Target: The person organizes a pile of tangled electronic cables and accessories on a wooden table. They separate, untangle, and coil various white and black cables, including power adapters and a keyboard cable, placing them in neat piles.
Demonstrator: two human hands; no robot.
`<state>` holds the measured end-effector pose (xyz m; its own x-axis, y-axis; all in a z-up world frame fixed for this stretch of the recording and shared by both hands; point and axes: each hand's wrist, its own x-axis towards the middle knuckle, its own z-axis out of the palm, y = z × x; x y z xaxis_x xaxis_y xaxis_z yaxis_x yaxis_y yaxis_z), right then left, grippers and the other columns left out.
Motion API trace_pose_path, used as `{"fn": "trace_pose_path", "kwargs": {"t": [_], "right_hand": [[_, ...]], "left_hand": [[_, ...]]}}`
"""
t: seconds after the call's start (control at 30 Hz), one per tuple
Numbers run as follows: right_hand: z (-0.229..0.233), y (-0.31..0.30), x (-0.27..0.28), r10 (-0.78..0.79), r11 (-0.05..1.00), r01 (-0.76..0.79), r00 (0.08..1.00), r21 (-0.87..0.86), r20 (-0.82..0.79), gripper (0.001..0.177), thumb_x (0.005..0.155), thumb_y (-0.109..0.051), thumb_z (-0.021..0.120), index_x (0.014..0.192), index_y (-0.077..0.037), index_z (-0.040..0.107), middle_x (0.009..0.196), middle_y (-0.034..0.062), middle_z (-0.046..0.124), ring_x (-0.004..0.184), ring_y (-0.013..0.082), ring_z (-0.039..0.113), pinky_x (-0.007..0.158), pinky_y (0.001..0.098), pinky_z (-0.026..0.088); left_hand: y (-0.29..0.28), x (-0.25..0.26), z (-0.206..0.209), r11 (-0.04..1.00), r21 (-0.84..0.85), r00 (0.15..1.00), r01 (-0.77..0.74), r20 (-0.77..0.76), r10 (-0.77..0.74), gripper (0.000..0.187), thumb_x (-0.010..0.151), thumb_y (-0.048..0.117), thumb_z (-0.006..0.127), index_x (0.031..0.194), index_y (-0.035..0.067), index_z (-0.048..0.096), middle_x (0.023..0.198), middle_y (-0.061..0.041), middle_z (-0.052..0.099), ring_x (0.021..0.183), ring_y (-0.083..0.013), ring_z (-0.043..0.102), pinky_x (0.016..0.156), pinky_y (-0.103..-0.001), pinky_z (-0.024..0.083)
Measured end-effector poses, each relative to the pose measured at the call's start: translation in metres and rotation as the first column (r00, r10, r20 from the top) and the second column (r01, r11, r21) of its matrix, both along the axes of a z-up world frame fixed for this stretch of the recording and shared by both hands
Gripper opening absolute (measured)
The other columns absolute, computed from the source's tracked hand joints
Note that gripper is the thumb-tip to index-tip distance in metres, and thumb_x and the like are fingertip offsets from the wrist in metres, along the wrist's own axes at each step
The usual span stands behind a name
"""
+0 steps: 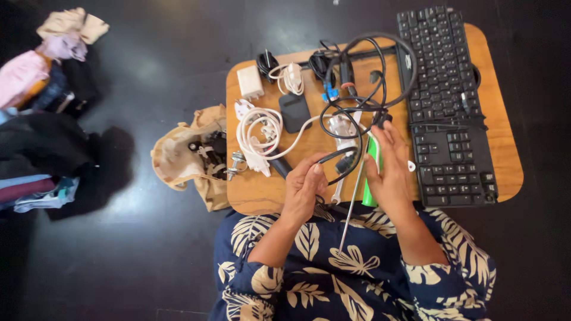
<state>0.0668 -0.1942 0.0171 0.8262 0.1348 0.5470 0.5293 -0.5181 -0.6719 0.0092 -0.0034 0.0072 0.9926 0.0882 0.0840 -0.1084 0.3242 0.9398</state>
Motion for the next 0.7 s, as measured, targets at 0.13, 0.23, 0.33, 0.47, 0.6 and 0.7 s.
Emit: {"fn": "trace_pose_path", "kwargs": {"t": [0.13, 0.23, 0.33, 0.47, 0.6, 0.7], "right_hand": [[0.013, -0.008, -0.012, 0.207, 0.977, -0.193, 0.962, 0.096, -0.178, 0.054, 0.092, -0.004, 0.062, 0.145, -0.008, 0.054, 0.147, 0.0173, 0.057, 0.14, 0.0346, 0.054, 0.113, 0.0412, 0.043], [0.014, -0.005, -0.013, 0.322, 0.946, -0.309, 0.932, 0.101, -0.164, 0.057, 0.091, -0.012, 0.067, 0.145, -0.005, 0.05, 0.147, 0.0186, 0.053, 0.141, 0.0379, 0.048, 0.114, 0.0437, 0.039], [0.009, -0.004, -0.005, 0.327, 0.933, -0.332, 0.943, -0.139, -0.057, 0.048, 0.084, -0.022, 0.078, 0.127, -0.008, 0.063, 0.141, 0.0162, 0.057, 0.143, 0.0399, 0.044, 0.115, 0.0499, 0.033], [0.003, -0.01, 0.009, 0.215, 0.928, -0.187, 0.975, -0.323, 0.053, 0.028, 0.078, -0.017, 0.079, 0.105, -0.011, 0.073, 0.141, 0.0113, 0.061, 0.144, 0.0381, 0.043, 0.119, 0.0558, 0.027], [-0.001, -0.014, 0.011, 0.143, 0.961, -0.108, 0.982, -0.254, 0.123, 0.024, 0.08, -0.008, 0.079, 0.102, -0.016, 0.073, 0.137, 0.0063, 0.065, 0.147, 0.0343, 0.045, 0.124, 0.0527, 0.03], [-0.001, -0.01, 0.011, 0.199, 0.963, -0.187, 0.979, -0.194, 0.045, 0.027, 0.075, -0.013, 0.085, 0.098, -0.015, 0.071, 0.113, -0.0009, 0.071, 0.137, 0.0285, 0.055, 0.123, 0.0528, 0.031]], "left_hand": [[-0.006, 0.009, 0.014, 0.999, -0.042, 1.0, 0.017, 0.009, -0.016, 0.038, 0.109, 0.026, 0.057, 0.134, -0.002, 0.062, 0.071, 0.005, 0.044, 0.06, -0.0035, 0.036, 0.053, -0.021, 0.028], [-0.01, 0.017, 0.029, 0.947, -0.32, 1.0, 0.001, -0.009, -0.004, 0.033, 0.108, 0.025, 0.058, 0.129, 0.0, 0.062, 0.068, 0.004, 0.043, 0.057, -0.0059, 0.035, 0.052, -0.023, 0.028], [-0.001, 0.026, 0.045, 0.89, -0.452, 0.998, -0.063, -0.019, 0.061, 0.03, 0.105, 0.025, 0.06, 0.126, 0.003, 0.062, 0.067, 0.003, 0.042, 0.054, -0.0072, 0.032, 0.049, -0.023, 0.027], [0.022, 0.029, 0.061, 0.905, -0.422, 0.997, -0.054, 0.021, 0.07, 0.03, 0.105, 0.028, 0.061, 0.122, 0.003, 0.064, 0.066, 0.003, 0.042, 0.051, -0.0064, 0.031, 0.047, -0.023, 0.026], [0.033, 0.024, 0.068, 0.998, 0.064, 0.993, 0.026, -0.112, -0.019, 0.028, 0.104, 0.028, 0.063, 0.113, 0.002, 0.07, 0.071, 0.006, 0.049, 0.056, -0.0035, 0.038, 0.049, -0.021, 0.029], [0.035, 0.024, 0.071, 0.752, 0.659, 0.985, -0.033, 0.147, -0.086, 0.025, 0.104, 0.026, 0.064, 0.105, 0.003, 0.074, 0.076, -0.003, 0.063, 0.069, -0.0148, 0.057, 0.061, -0.029, 0.047]]}}
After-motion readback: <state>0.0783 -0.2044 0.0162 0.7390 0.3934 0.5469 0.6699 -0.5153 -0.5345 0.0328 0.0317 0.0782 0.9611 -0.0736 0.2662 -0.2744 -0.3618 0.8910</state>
